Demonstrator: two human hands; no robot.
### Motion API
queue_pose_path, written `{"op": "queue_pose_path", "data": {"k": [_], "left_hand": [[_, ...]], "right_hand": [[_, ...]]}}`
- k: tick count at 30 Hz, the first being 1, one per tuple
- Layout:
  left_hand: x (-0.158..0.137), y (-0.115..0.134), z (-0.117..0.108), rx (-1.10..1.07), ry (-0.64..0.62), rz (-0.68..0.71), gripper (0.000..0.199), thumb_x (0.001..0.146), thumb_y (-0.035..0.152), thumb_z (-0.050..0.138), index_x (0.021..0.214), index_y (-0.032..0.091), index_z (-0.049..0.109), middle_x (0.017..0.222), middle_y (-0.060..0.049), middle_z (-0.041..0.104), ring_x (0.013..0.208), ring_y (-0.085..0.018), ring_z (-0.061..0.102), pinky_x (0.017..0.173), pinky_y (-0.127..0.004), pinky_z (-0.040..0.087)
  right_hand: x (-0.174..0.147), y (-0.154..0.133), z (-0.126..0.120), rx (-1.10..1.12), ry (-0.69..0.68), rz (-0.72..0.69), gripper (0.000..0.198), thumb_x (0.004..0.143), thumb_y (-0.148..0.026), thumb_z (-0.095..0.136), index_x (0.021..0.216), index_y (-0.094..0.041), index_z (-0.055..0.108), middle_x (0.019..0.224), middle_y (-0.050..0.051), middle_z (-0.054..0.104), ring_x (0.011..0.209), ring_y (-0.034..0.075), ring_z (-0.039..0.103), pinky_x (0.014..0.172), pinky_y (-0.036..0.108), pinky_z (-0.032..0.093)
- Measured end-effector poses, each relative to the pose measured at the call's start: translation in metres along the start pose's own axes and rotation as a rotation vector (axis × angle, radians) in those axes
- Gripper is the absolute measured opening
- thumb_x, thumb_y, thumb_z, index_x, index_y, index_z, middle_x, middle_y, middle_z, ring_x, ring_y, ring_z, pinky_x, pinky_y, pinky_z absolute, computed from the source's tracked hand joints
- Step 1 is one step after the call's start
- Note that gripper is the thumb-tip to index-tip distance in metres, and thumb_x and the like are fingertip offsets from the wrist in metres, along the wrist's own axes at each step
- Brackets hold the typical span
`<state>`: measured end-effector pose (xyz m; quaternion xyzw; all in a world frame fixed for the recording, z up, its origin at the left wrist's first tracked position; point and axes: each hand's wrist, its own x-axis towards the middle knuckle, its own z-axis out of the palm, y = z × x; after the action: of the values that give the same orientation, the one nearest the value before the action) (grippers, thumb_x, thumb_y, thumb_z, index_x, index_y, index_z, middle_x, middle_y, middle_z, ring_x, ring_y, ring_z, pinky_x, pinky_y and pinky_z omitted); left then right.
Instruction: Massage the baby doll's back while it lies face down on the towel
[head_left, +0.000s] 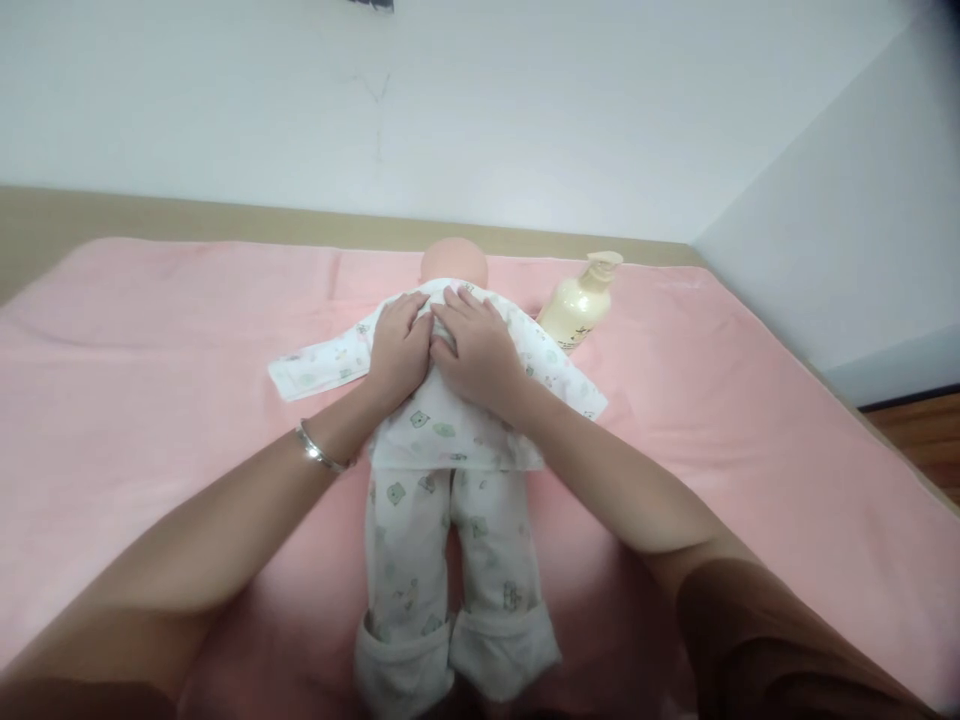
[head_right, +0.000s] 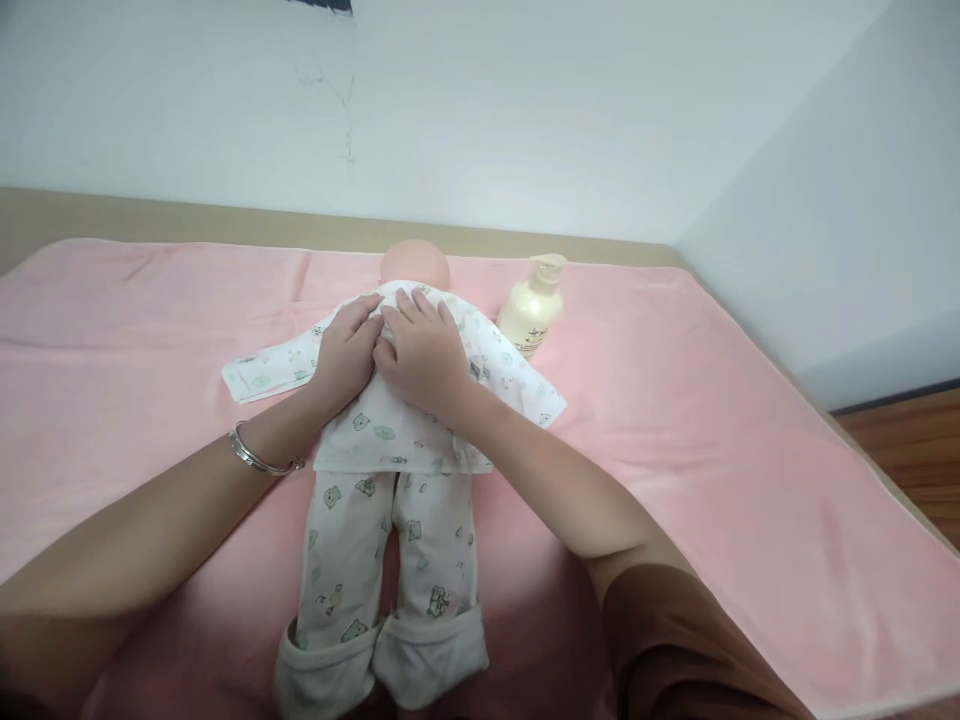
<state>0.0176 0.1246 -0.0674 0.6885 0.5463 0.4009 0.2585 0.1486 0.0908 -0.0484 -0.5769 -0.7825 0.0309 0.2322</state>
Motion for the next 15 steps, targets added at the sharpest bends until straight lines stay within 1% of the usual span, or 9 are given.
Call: {"op": "queue_pose_path", "data": {"k": [4, 6, 8, 10, 11, 13, 15], "left_hand": [[0.000, -0.001, 0.000, -0.009, 0.002, -0.014, 0.046, 0.091, 0.031, 0.040, 0.128, 0.022, 0.067, 0.143, -0.005, 0.066, 0.138, -0.026, 0.055, 0.126, -0.046, 0.041], [0.000, -0.001, 0.000, -0.015, 0.002, -0.023, 0.047, 0.091, 0.031, 0.041, 0.129, 0.022, 0.067, 0.144, -0.005, 0.066, 0.138, -0.026, 0.054, 0.127, -0.046, 0.040], [0.000, 0.000, 0.000, -0.012, -0.001, -0.026, 0.047, 0.091, 0.030, 0.041, 0.129, 0.020, 0.067, 0.145, -0.006, 0.065, 0.139, -0.026, 0.054, 0.127, -0.046, 0.039], [0.000, 0.001, 0.000, -0.008, 0.008, -0.019, 0.046, 0.091, 0.029, 0.040, 0.128, 0.020, 0.067, 0.145, -0.007, 0.065, 0.138, -0.026, 0.054, 0.127, -0.046, 0.040], [0.000, 0.001, 0.000, -0.007, 0.011, -0.010, 0.045, 0.091, 0.028, 0.040, 0.126, 0.020, 0.067, 0.144, -0.007, 0.066, 0.137, -0.026, 0.055, 0.125, -0.046, 0.041], [0.000, 0.001, -0.001, 0.000, -0.010, 0.024, 0.040, 0.092, 0.029, 0.038, 0.117, 0.021, 0.069, 0.136, -0.006, 0.070, 0.129, -0.025, 0.060, 0.120, -0.045, 0.047], [0.001, 0.000, -0.001, 0.056, -0.048, 0.083, 0.041, 0.095, 0.029, 0.034, 0.113, 0.022, 0.070, 0.131, -0.006, 0.073, 0.123, -0.025, 0.063, 0.115, -0.045, 0.050]], "right_hand": [[0.003, 0.004, -0.009, 0.036, 0.078, 0.010, 0.050, 0.098, -0.021, 0.038, 0.142, -0.014, 0.060, 0.165, 0.013, 0.044, 0.156, 0.028, 0.038, 0.128, 0.053, 0.033], [0.003, 0.003, -0.008, 0.022, 0.095, 0.025, 0.051, 0.097, -0.019, 0.038, 0.143, -0.015, 0.059, 0.166, 0.012, 0.042, 0.157, 0.028, 0.037, 0.129, 0.053, 0.032], [0.000, 0.000, -0.005, -0.006, 0.071, 0.038, 0.050, 0.099, -0.018, 0.036, 0.143, -0.013, 0.059, 0.164, 0.013, 0.046, 0.156, 0.028, 0.038, 0.130, 0.053, 0.029], [-0.003, -0.006, -0.008, -0.035, 0.021, 0.020, 0.048, 0.100, -0.019, 0.035, 0.140, -0.010, 0.061, 0.160, 0.015, 0.050, 0.154, 0.030, 0.041, 0.130, 0.053, 0.029], [-0.005, -0.010, -0.013, -0.038, -0.013, -0.006, 0.047, 0.101, -0.019, 0.036, 0.138, -0.009, 0.063, 0.158, 0.015, 0.053, 0.152, 0.030, 0.044, 0.129, 0.052, 0.031], [-0.008, -0.016, -0.027, -0.015, -0.076, -0.059, 0.045, 0.101, -0.019, 0.036, 0.133, -0.010, 0.066, 0.153, 0.015, 0.058, 0.145, 0.029, 0.052, 0.124, 0.048, 0.039], [-0.009, -0.020, -0.042, 0.019, -0.080, -0.080, 0.046, 0.101, -0.020, 0.034, 0.134, -0.013, 0.066, 0.155, 0.013, 0.057, 0.141, 0.027, 0.055, 0.119, 0.044, 0.045]]}}
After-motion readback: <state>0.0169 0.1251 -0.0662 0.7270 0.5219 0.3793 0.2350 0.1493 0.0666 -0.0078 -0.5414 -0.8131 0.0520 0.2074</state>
